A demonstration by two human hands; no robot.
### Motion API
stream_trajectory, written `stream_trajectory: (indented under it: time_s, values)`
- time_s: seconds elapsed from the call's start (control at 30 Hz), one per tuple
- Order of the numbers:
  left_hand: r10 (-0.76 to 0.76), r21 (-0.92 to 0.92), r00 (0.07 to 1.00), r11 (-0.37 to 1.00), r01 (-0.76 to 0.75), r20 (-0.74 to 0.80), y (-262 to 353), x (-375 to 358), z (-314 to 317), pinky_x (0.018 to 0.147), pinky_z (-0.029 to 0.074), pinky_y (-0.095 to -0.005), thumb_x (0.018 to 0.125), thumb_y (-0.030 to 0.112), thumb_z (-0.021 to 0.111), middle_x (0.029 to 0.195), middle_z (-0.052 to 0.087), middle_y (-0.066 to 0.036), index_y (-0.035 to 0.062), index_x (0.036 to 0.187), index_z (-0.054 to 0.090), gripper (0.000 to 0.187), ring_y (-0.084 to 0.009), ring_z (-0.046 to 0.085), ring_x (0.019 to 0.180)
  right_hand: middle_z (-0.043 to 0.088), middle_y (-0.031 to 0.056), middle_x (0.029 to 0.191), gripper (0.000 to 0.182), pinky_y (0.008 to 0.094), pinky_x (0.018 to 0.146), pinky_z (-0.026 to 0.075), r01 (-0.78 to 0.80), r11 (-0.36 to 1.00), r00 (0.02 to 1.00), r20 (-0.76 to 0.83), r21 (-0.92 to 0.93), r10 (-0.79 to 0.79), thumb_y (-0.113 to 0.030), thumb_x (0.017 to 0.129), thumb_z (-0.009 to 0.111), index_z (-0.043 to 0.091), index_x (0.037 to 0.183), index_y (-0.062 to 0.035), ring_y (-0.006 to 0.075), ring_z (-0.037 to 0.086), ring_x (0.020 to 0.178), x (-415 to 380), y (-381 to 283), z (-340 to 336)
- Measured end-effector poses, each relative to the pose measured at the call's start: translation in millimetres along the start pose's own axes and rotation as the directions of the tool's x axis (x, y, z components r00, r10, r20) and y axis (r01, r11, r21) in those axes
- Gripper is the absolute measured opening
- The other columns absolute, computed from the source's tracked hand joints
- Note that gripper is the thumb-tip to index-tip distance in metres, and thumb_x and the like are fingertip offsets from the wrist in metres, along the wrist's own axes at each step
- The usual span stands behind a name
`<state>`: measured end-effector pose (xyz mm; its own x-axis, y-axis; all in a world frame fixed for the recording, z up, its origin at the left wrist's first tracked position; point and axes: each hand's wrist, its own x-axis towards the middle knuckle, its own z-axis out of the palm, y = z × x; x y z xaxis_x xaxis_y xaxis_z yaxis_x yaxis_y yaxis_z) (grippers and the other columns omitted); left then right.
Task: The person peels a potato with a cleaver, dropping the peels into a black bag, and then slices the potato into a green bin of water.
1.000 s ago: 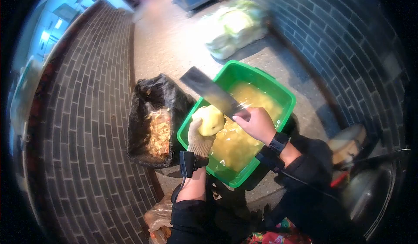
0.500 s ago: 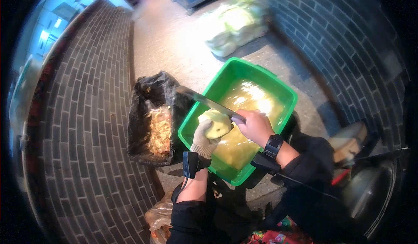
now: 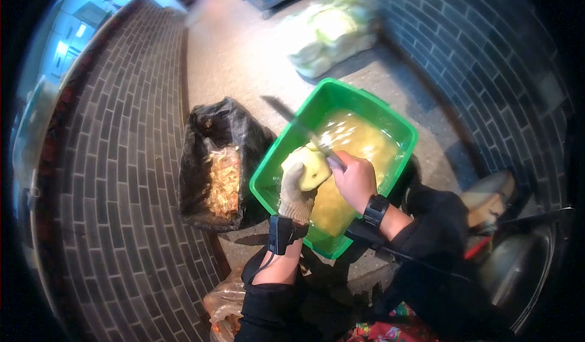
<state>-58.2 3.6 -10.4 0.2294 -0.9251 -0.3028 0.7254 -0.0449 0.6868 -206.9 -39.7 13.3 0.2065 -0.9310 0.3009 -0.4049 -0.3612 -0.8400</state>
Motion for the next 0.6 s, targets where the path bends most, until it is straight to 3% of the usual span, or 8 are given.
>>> stream_trajectory:
  time_s: [0.03, 0.1, 0.17, 0.23, 0.33, 0.47, 0.5, 0.6]
  values:
    - [0.001, -0.094, 1.0, 0.996, -0.002, -0.014, -2, 3, -3, 0.091, 0.055, -0.0417, 0.08, 0.02, 0.07, 0.122, 0.058, -0.013, 0.004, 0.13, 0.046, 0.058, -0.0275, 0.061, 0.109, 0.067, 0.0193, 0.077, 0.015, 0.0407, 0.061, 0.051, -0.104, 0.995, 0.994, 0.031, -0.002, 0.104, -0.016, 0.087, 0.066, 0.07, 0.093, -0.0033, 0.035, 0.066, 0.069, 1, 1, 1]
    - [0.007, -0.104, 1.0, 0.995, -0.006, 0.014, -5, 10, -8, 0.09, 0.054, -0.0411, 0.079, 0.019, 0.072, 0.121, 0.057, -0.011, 0.0036, 0.131, 0.045, 0.061, -0.0265, 0.061, 0.109, 0.069, 0.0189, 0.079, 0.017, 0.0397, 0.061, 0.051, -0.204, 0.979, 0.977, 0.063, -0.008, 0.204, -0.016, 0.087, 0.065, 0.07, 0.095, -0.0022, 0.0334, 0.068, 0.07, 4, 9, 8]
    - [0.07, -0.056, 0.977, 0.997, -0.059, 0.203, -4, 13, -4, 0.092, 0.053, -0.0407, 0.078, 0.019, 0.072, 0.122, 0.056, -0.012, 0.0041, 0.133, 0.043, 0.064, -0.0258, 0.06, 0.11, 0.068, 0.0216, 0.077, 0.023, 0.0429, 0.067, 0.052, -0.312, 0.922, 0.949, 0.034, 0.228, 0.313, -0.022, 0.088, 0.065, 0.07, 0.094, -0.0003, 0.0382, 0.067, 0.074, 7, 21, 14]
    - [0.032, -0.038, 0.99, 0.999, -0.027, 0.134, 1, 6, 4, 0.093, 0.053, -0.0411, 0.077, 0.019, 0.072, 0.123, 0.055, -0.012, 0.0045, 0.133, 0.042, 0.065, -0.0263, 0.059, 0.111, 0.069, 0.0209, 0.079, 0.023, 0.0396, 0.067, 0.052, -0.315, 0.909, 0.948, 0.042, 0.274, 0.316, -0.02, 0.086, 0.067, 0.07, 0.095, 0.0012, 0.035, 0.069, 0.074, 14, 30, 9]
    - [-0.035, -0.043, 0.999, 0.998, 0.036, 0.035, 3, 6, 7, 0.096, 0.051, -0.0429, 0.079, 0.02, 0.069, 0.124, 0.056, -0.013, 0.0063, 0.132, 0.044, 0.06, -0.0297, 0.059, 0.113, 0.071, 0.0165, 0.079, 0.022, 0.0356, 0.065, 0.051, -0.548, 0.777, 0.837, 0.197, 0.311, 0.511, -0.016, 0.085, 0.067, 0.069, 0.096, 0.003, 0.0252, 0.069, 0.071, 23, 36, 0]
    - [-0.081, -0.087, 0.996, 0.993, 0.083, 0.027, 17, 6, 7, 0.097, 0.051, -0.0446, 0.086, 0.03, 0.063, 0.121, 0.059, -0.016, 0.0051, 0.129, 0.048, 0.052, -0.029, 0.062, 0.109, 0.071, 0.0146, 0.079, 0.024, 0.035, 0.063, 0.05, -0.549, 0.749, 0.835, 0.207, 0.37, 0.51, -0.016, 0.085, 0.067, 0.068, 0.098, 0.0035, 0.0218, 0.067, 0.067, 24, 42, -5]
    - [0.034, 0.095, 0.999, 0.995, -0.037, 0.037, 16, 10, 0, 0.094, 0.052, -0.0444, 0.093, 0.036, 0.054, 0.119, 0.06, -0.017, 0.0041, 0.127, 0.05, 0.047, -0.0276, 0.063, 0.106, 0.071, 0.0134, 0.078, 0.024, 0.0346, 0.063, 0.049, -0.554, 0.731, 0.832, 0.229, 0.398, 0.505, -0.016, 0.086, 0.067, 0.068, 0.099, 0.0036, 0.0207, 0.066, 0.065, 25, 40, -9]
    - [0.105, 0.17, 0.982, 0.977, -0.132, 0.157, 26, 5, -6, 0.095, 0.051, -0.0424, 0.097, 0.038, 0.047, 0.12, 0.06, -0.016, 0.0035, 0.127, 0.05, 0.046, -0.0256, 0.061, 0.109, 0.071, 0.0119, 0.078, 0.024, 0.0339, 0.063, 0.049, -0.527, 0.746, 0.85, 0.235, 0.408, 0.472, -0.016, 0.086, 0.067, 0.068, 0.101, 0.0037, 0.0194, 0.064, 0.064, 28, 34, -20]
